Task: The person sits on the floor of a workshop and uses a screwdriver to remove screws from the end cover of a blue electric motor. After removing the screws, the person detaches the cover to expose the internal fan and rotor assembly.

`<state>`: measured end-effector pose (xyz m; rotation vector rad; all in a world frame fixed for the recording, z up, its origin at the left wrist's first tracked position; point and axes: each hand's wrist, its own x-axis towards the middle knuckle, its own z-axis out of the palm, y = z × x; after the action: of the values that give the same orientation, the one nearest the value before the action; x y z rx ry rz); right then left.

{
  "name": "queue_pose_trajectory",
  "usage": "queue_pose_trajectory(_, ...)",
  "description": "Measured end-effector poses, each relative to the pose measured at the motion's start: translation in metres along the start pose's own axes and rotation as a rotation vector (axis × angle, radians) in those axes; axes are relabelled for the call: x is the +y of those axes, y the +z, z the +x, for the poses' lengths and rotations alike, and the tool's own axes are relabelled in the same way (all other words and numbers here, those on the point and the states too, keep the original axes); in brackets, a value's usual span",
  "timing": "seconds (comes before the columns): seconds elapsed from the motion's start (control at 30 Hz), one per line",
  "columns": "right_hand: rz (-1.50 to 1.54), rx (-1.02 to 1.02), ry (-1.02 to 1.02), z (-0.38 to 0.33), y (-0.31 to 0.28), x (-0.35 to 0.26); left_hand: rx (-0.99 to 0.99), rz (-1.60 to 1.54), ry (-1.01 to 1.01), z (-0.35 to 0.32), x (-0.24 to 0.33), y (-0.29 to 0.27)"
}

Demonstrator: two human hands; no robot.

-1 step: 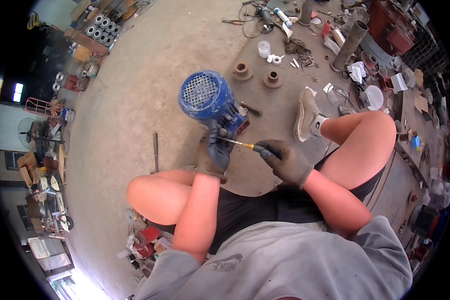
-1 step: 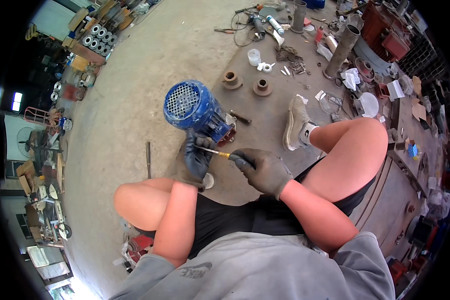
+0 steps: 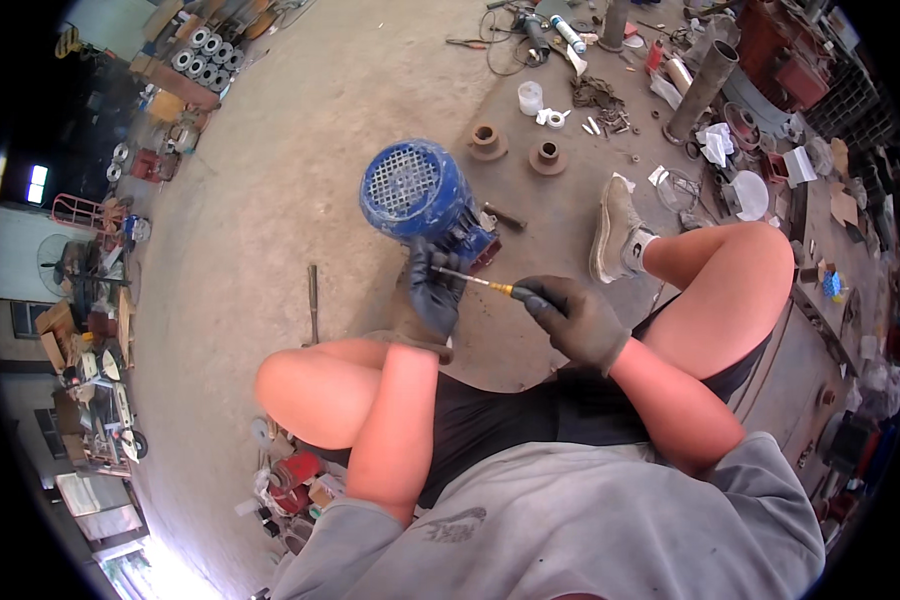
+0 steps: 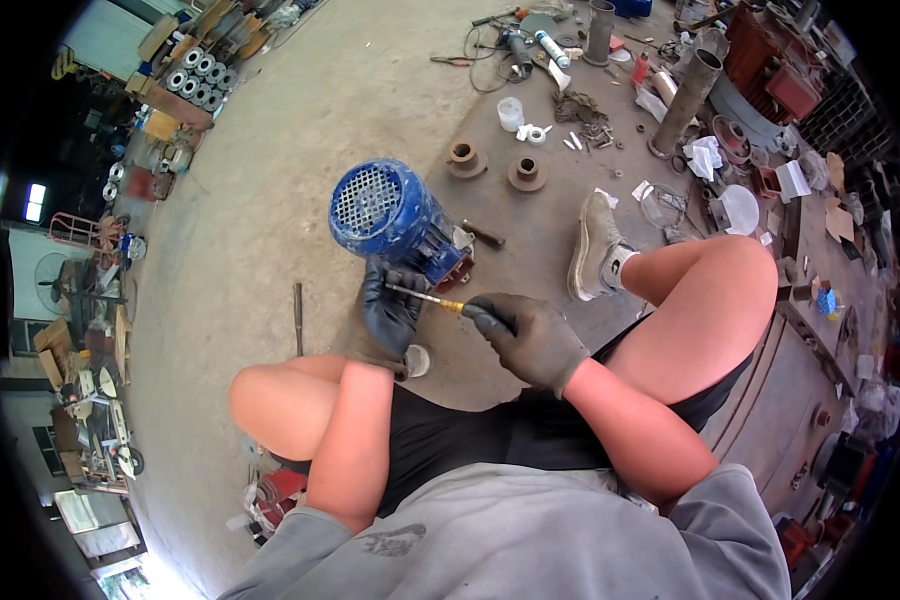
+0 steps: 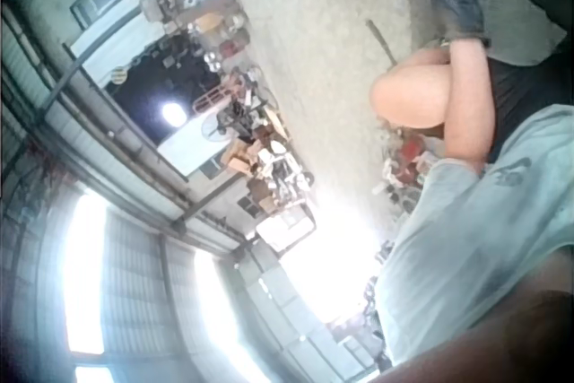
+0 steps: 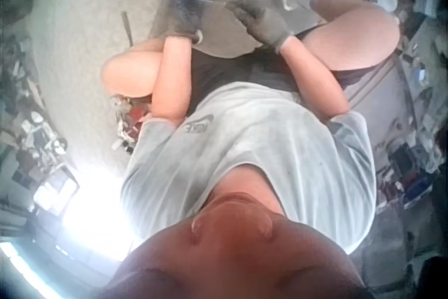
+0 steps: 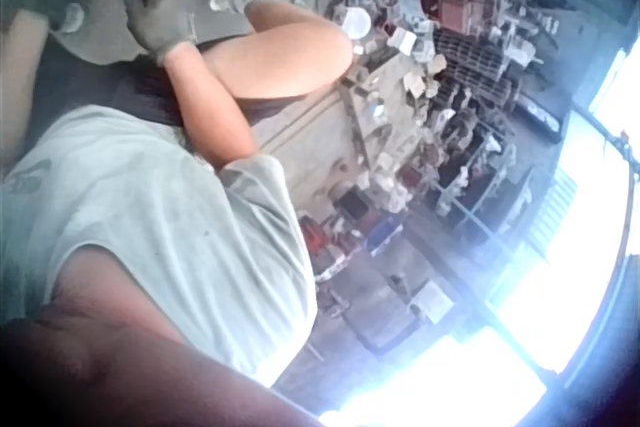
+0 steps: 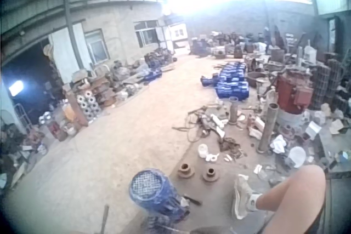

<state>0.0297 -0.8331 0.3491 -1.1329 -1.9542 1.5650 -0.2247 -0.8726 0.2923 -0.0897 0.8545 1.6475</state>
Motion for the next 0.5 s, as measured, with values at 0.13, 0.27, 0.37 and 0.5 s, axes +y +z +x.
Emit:
queue_pose_trajectory(0.13, 0.090, 0.018, 0.085, -0.004, -0.004, -0.010, -0.032, -0.120, -0.026, -0.004, 0.008, 0.006)
queue_pose_trajectory(0.27, 0.017, 0.068, -0.062, 0.000, 0.002, 0.000, -0.152, -0.245, -0.090, -0.008, 0.005, 0.008)
queue_pose_trajectory(0.37, 0.030, 0.067, -0.077, 0.000, 0.002, 0.001, -0.220, -0.290, -0.130, -0.009, 0.006, 0.007)
queue_pose_trajectory(0.5, 0.043, 0.054, -0.032, 0.000, 0.001, -0.007, -0.220, -0.311, -0.125, -0.008, 0.005, 0.004)
